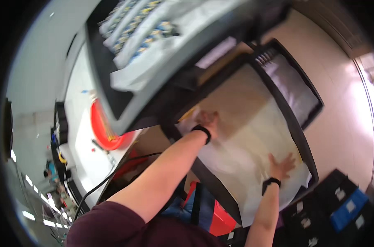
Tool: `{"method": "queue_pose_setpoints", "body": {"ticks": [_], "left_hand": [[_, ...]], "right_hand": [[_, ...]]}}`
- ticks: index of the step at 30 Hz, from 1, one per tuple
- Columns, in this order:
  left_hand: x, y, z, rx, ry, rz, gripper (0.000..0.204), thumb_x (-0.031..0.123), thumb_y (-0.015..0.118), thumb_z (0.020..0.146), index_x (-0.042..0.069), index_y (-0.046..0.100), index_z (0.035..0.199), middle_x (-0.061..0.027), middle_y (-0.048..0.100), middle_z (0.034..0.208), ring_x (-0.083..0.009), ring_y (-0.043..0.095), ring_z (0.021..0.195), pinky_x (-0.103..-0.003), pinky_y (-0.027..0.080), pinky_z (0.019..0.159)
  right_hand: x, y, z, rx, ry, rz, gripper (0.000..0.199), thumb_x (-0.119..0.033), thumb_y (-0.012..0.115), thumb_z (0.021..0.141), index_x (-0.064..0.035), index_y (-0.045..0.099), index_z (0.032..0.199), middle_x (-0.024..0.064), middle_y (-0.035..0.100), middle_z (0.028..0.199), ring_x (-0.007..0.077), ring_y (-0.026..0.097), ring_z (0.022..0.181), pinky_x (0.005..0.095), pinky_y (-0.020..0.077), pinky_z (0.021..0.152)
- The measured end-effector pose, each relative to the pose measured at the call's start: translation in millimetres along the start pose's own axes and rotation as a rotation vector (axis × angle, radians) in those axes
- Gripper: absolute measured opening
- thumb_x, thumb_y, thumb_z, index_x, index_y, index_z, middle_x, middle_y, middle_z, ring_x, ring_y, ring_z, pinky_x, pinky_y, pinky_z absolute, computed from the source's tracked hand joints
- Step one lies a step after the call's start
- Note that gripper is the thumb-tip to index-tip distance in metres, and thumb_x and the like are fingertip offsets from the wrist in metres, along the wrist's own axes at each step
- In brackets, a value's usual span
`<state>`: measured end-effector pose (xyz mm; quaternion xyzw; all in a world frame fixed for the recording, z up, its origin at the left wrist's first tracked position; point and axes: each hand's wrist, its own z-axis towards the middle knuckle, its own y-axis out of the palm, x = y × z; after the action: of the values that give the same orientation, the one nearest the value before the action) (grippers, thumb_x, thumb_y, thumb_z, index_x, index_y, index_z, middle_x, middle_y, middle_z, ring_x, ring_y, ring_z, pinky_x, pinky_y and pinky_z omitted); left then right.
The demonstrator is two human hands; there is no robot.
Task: Assemble small plastic figurines by attaching a component to the back of the figure.
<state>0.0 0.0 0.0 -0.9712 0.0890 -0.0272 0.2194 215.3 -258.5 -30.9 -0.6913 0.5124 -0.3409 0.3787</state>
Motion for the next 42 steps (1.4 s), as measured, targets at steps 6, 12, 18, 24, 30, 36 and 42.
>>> {"method": "queue_pose_setpoints", "body": {"ticks": [6, 12, 18, 24, 30, 36, 42], "left_hand": [[3.5, 29.3, -55.5, 0.374, 0.393, -0.302, 0.069, 0.011, 0.052, 0.074, 0.013, 0.023, 0.137, -0.0279, 0.021, 0.137, -0.0445, 0.038, 0.117, -0.048, 0.037, 0.095], [-71.9, 87.8, -209.2, 0.257, 0.711, -0.567, 0.05, 0.018, 0.054, 0.078, 0.005, 0.04, 0.124, -0.0214, 0.054, 0.11, -0.0378, 0.054, 0.097, -0.041, 0.045, 0.082], [-206.5, 146.8, -306.3, 0.487, 0.173, -0.305, 0.03, 0.019, 0.058, 0.076, 0.006, 0.049, 0.102, -0.0123, 0.056, 0.089, -0.029, 0.057, 0.086, -0.04, 0.046, 0.073], [-287.1, 203.5, -339.2, 0.737, -0.191, -0.407, 0.027, 0.016, 0.057, 0.078, 0.007, 0.049, 0.102, -0.0106, 0.054, 0.09, -0.0266, 0.055, 0.087, -0.04, 0.044, 0.073], [-324.5, 268.1, -370.7, 0.654, -0.359, -0.586, 0.027, 0.014, 0.057, 0.077, 0.006, 0.05, 0.103, -0.0124, 0.054, 0.096, -0.0284, 0.054, 0.093, -0.043, 0.044, 0.077], [-343.7, 317.1, -400.5, 0.698, -0.541, -0.924, 0.032, 0.012, 0.056, 0.076, 0.004, 0.05, 0.106, -0.0142, 0.056, 0.099, -0.0303, 0.054, 0.096, -0.042, 0.044, 0.081], [-296.0, 397.3, -419.3, 0.763, -0.811, -1.138, 0.035, 0.017, 0.057, 0.079, 0.003, 0.048, 0.109, -0.0159, 0.056, 0.101, -0.0334, 0.054, 0.097, -0.043, 0.045, 0.08]], "right_hand": [[20.4, -27.2, -10.1, 0.194, -0.214, 0.042, 0.106, -0.057, 0.068, 0.062, -0.0212, 0.008, 0.142, 0.0128, 0.007, 0.148, 0.0372, 0.004, 0.135, 0.0719, 0.0101, 0.093], [-17.4, -37.8, -98.5, 0.151, -0.642, -0.072, 0.079, -0.037, 0.062, 0.077, -0.0132, 0.021, 0.14, 0.0157, 0.024, 0.142, 0.0311, 0.014, 0.134, 0.0647, 0.0133, 0.098], [-95.3, -45.2, -214.6, -0.488, -1.38, 0.243, 0.029, -0.012, 0.051, 0.086, 0.0, 0.053, 0.112, 0.0184, 0.063, 0.092, 0.03, 0.061, 0.087, 0.0341, 0.0453, 0.081], [-143.8, -13.8, -326.0, -0.662, -1.963, -0.494, 0.032, -0.012, 0.056, 0.078, -0.0015, 0.054, 0.107, 0.0192, 0.061, 0.094, 0.0323, 0.059, 0.088, 0.0384, 0.0479, 0.076], [-168.4, 45.6, -443.0, -0.592, -2.39, -0.787, 0.029, -0.009, 0.058, 0.071, -0.0043, 0.052, 0.1, 0.0157, 0.059, 0.085, 0.0326, 0.058, 0.081, 0.0421, 0.0468, 0.072], [-165.9, 76.5, -545.8, -0.513, -2.792, -0.925, 0.02, -0.013, 0.058, 0.071, -0.0081, 0.054, 0.09, 0.0097, 0.061, 0.084, 0.0255, 0.06, 0.082, 0.0374, 0.0468, 0.071], [-156.8, 103.1, -596.6, -0.313, -3.214, -0.916, 0.012, -0.016, 0.054, 0.074, -0.0086, 0.058, 0.083, 0.0057, 0.062, 0.079, 0.0203, 0.06, 0.076, 0.0325, 0.0432, 0.066]]}}
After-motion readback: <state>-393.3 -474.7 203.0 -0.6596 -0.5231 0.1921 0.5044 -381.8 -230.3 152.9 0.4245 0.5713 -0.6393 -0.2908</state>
